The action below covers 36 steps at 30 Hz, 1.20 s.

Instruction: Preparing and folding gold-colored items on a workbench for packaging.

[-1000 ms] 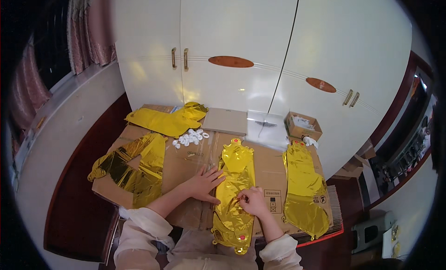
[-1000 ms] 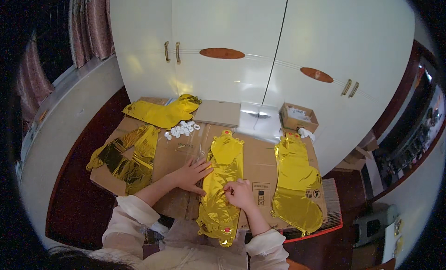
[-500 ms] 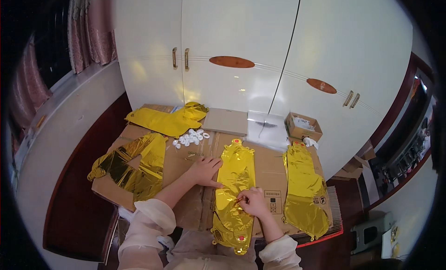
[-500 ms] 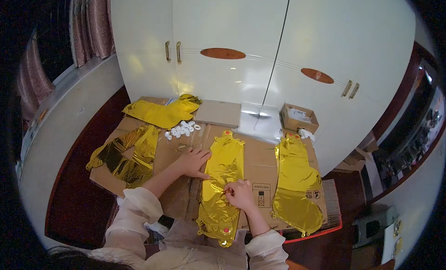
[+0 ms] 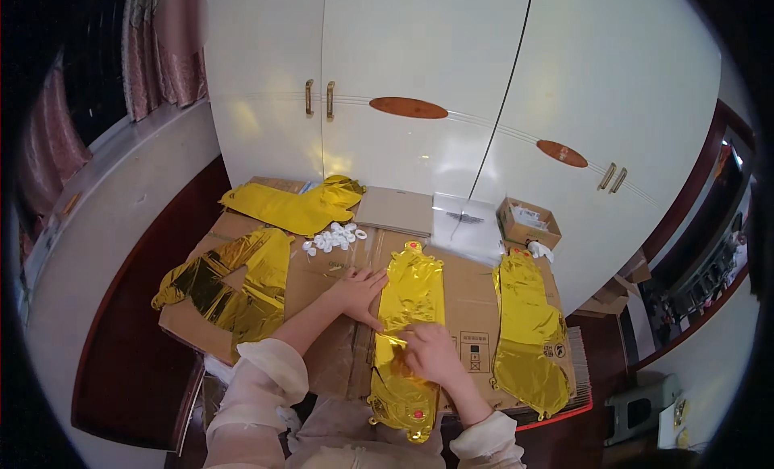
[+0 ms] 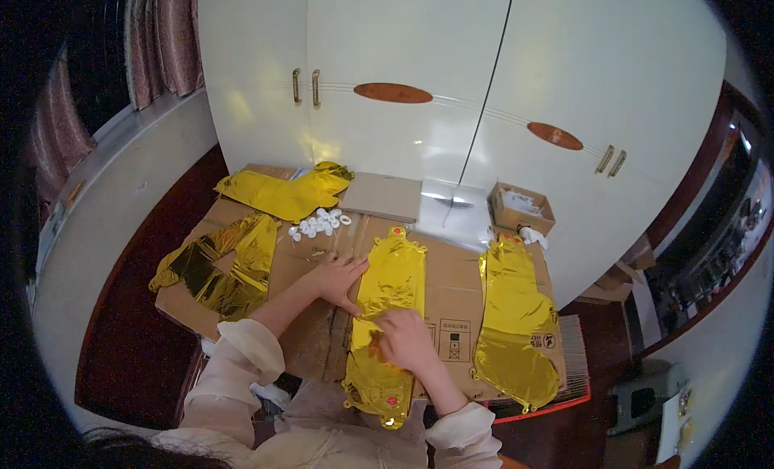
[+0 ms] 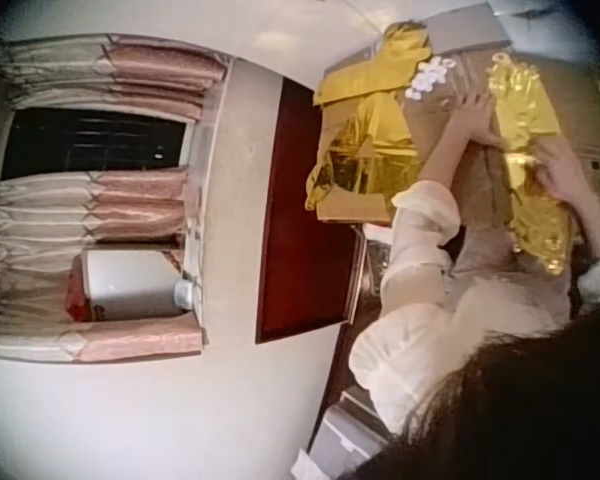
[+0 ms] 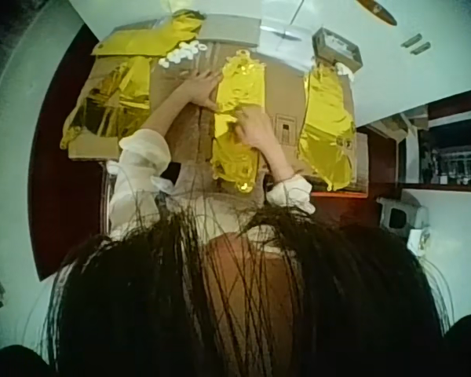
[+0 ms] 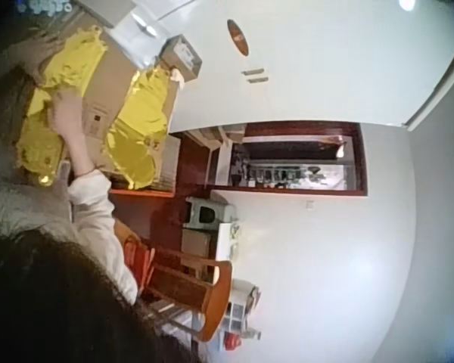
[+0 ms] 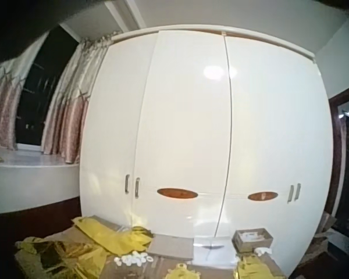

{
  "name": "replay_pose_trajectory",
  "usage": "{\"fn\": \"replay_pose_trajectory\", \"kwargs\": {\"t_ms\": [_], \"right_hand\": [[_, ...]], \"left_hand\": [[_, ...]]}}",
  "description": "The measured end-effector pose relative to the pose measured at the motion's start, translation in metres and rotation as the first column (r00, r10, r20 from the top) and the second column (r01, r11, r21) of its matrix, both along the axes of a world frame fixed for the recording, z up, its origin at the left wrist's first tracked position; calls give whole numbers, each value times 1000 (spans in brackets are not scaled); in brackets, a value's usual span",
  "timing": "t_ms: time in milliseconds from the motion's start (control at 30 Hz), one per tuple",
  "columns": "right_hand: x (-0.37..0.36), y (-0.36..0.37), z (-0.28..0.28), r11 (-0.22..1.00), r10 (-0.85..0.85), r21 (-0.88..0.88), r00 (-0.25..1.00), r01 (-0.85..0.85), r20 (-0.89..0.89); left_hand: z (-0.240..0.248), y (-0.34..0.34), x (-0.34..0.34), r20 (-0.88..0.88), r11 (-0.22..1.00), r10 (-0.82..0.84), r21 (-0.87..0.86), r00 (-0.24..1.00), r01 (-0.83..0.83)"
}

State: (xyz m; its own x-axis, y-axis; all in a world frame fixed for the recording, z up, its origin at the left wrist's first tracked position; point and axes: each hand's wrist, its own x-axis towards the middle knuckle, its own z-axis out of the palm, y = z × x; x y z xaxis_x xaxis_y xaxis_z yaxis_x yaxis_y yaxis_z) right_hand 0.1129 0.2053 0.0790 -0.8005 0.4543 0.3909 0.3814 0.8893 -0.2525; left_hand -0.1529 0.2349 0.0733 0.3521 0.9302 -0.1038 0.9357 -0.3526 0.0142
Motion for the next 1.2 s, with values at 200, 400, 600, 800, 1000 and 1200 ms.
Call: {"fn": "replay_pose_trajectory", "kwargs": {"t_ms": [200,400,600,800,1000,1200], "right_hand": [[-15,-1,-17,961,269,21,951,-275,153],[-8,-5,-25,957,271,36,930,-289,248],[-5,-5,-27,946,293,67,927,-316,234],[-4,-7,-23,953,267,73,928,-295,260],[-4,-9,-23,955,260,78,937,-285,233],[-4,-8,-21,956,254,75,931,-282,263]], "left_hand": [[-2,1,1,-38,1000,20,16,999,-19],[-3,1,1,-52,1000,22,-2,998,-22],[-5,1,-1,-33,1000,20,-7,999,-20],[-3,1,1,-18,1000,21,-12,1000,-21],[-2,-12,1,-19,980,-84,179,996,86],[-14,-27,2,36,983,-150,111,988,145]]}}
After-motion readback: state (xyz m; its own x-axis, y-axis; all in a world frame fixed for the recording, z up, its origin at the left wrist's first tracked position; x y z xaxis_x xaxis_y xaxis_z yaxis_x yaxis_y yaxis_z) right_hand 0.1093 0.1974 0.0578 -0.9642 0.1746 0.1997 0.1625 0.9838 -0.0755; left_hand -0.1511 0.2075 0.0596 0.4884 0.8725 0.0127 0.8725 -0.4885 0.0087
